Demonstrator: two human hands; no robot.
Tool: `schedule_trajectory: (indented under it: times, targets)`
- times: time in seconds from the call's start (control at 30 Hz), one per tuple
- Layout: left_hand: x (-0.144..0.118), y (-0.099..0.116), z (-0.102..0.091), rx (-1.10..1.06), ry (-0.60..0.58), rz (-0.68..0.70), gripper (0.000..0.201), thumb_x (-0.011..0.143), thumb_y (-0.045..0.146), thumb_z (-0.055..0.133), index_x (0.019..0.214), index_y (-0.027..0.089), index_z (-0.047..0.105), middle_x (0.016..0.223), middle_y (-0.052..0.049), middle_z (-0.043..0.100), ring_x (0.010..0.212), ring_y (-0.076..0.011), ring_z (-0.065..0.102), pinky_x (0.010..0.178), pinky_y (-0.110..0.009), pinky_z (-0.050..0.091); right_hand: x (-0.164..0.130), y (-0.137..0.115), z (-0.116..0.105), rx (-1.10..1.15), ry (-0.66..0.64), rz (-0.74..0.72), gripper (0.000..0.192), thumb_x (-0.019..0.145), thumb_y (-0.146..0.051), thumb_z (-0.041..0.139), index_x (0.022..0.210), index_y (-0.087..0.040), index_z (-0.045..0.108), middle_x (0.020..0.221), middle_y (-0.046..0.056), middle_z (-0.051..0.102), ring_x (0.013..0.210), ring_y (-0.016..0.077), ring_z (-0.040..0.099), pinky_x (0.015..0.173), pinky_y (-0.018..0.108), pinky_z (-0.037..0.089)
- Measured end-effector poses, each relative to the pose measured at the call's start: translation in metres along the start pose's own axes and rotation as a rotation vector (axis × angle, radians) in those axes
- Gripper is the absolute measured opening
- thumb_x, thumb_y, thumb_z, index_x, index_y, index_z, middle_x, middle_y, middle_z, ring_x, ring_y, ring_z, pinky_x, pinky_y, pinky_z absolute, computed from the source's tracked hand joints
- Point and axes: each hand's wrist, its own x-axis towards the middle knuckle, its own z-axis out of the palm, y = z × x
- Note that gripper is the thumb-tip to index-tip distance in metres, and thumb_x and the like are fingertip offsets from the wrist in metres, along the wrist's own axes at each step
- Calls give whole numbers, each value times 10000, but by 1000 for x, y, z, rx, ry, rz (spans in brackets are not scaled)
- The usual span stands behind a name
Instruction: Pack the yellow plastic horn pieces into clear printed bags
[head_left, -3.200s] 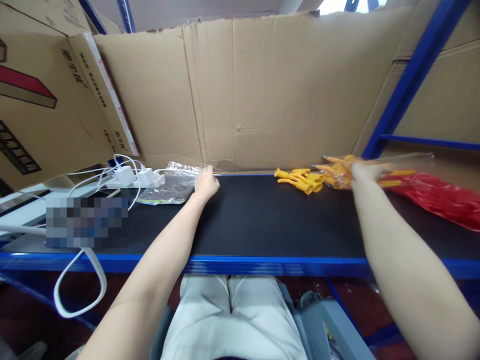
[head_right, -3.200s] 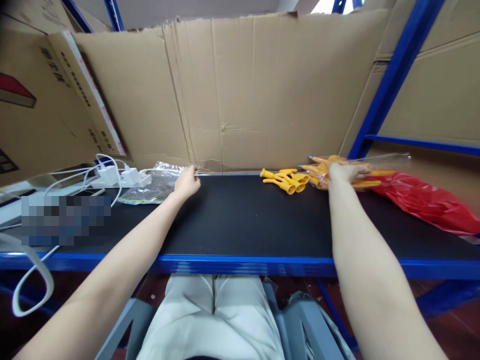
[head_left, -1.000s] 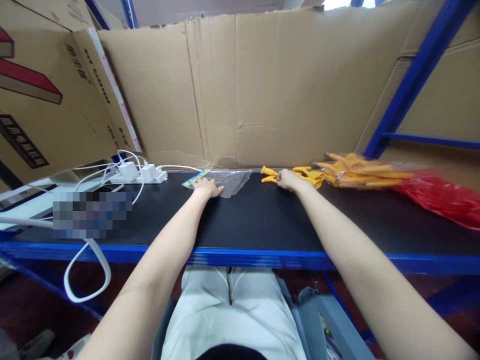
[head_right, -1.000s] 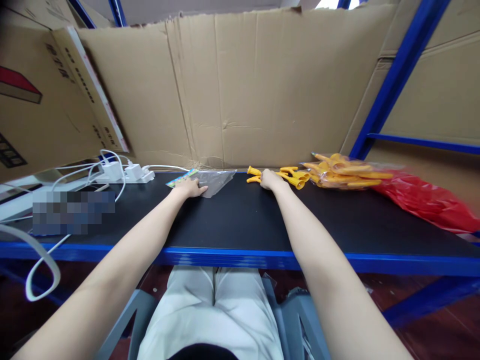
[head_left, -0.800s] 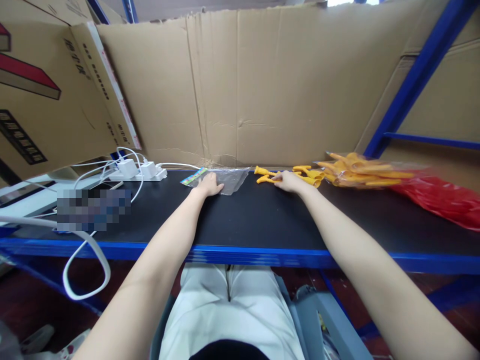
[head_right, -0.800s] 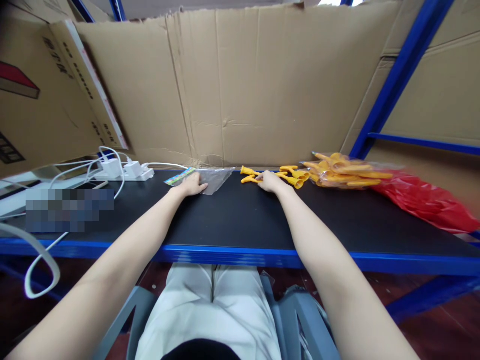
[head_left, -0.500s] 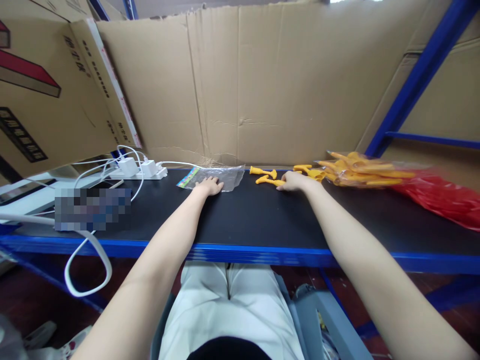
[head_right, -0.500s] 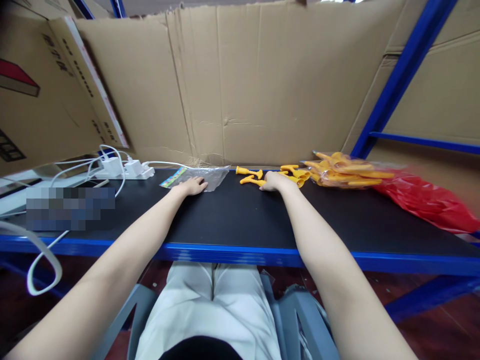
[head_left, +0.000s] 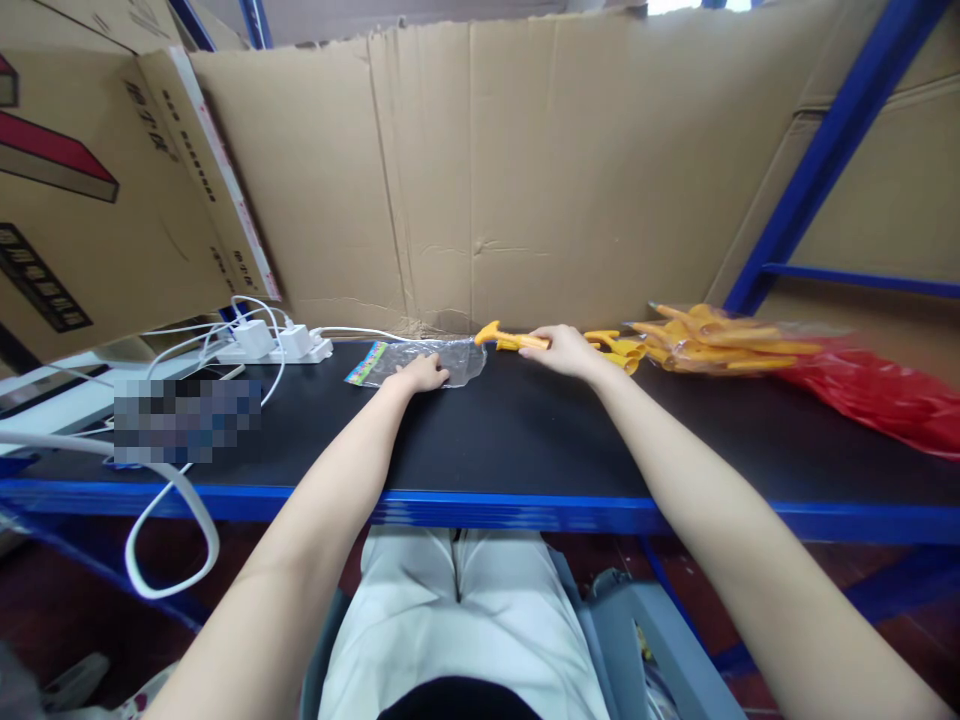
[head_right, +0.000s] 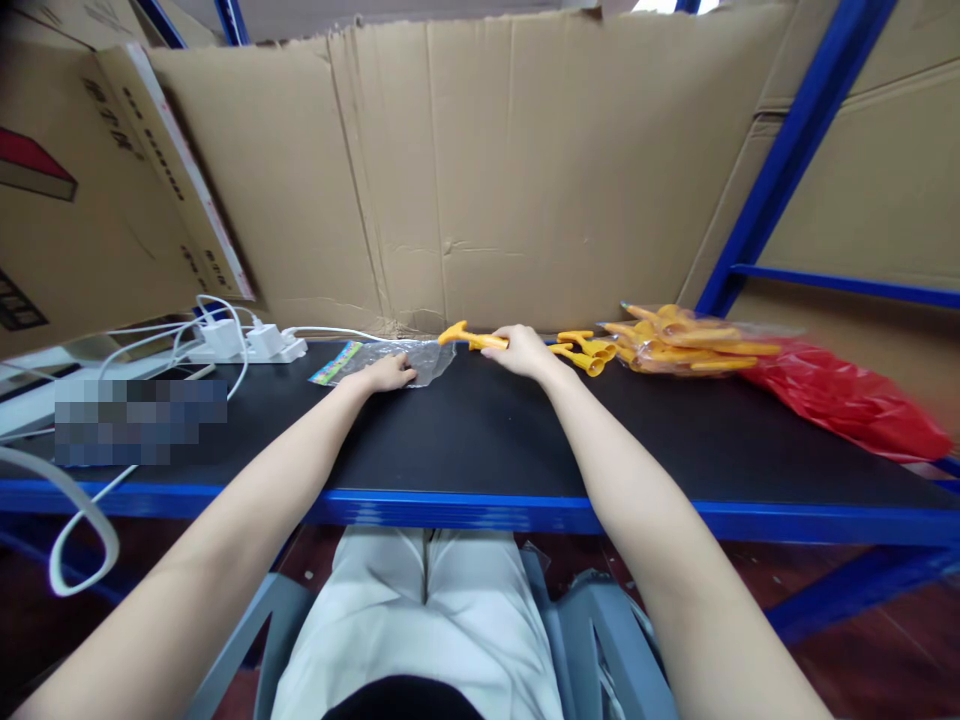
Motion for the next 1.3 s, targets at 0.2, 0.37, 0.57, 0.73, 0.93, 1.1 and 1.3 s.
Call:
schedule_trajectory:
  times: [0.2,0.37,0.57,0.73,0.93,1.1,1.3]
  targets:
    - [5,-3,3,5,14,-37,454,818,409,387,1192,175,492,1326,-162,482,1214,-334,444,1003,-571,275,-1,3,12,-38,-360,-75,328,735,-351,634,1004,-167,678,834,48,676,723,173,603,645,256,423]
    - [3,1,1,5,129,-70,539,840,521,330,1147,122,521,1263,-202,529,1218,-339,440,1033,-575,205,-3,7,10,-62,-404,-24,339,735,-333,638,1036,-180,667,1007,64,661,863,202,606,750,275,438]
    - [-6,22,0,-37,175,102,638,747,664,396,1021,123,594,1075,-179,633,1031,-311,580,849,-378,451,-4,2,9,-112,-400,-33,340,718,-280,640,1037,-167,664,1003,71,660,873,209,603,743,276,443]
    - [-7,33,3,11,187,113,352,731,447,527,859,141,646,923,-145,665,882,-265,627,710,-297,461,-4,-2,10,-112,-366,-30,312,722,-281,640,1007,-158,674,923,63,673,793,188,605,662,251,424]
    - [-7,34,4,-7,335,269,220,764,354,498,690,165,585,754,-93,637,727,-209,605,619,-277,416,0,1,14,-86,-194,-103,308,730,-300,620,984,-139,687,784,55,665,673,160,568,606,248,387]
    - [-16,50,4,-24,407,596,132,794,232,454,721,163,539,802,-71,621,743,-171,574,683,-273,418,1,-5,24,64,-114,-170,305,709,-297,632,953,-119,680,766,43,640,649,127,531,602,232,369]
    - [-25,67,5,-43,340,747,128,806,176,427,799,165,554,966,-85,621,944,-185,563,946,-345,360,1,-12,43,191,-219,-319,215,712,-214,550,861,-122,676,746,25,632,676,130,539,634,231,387]
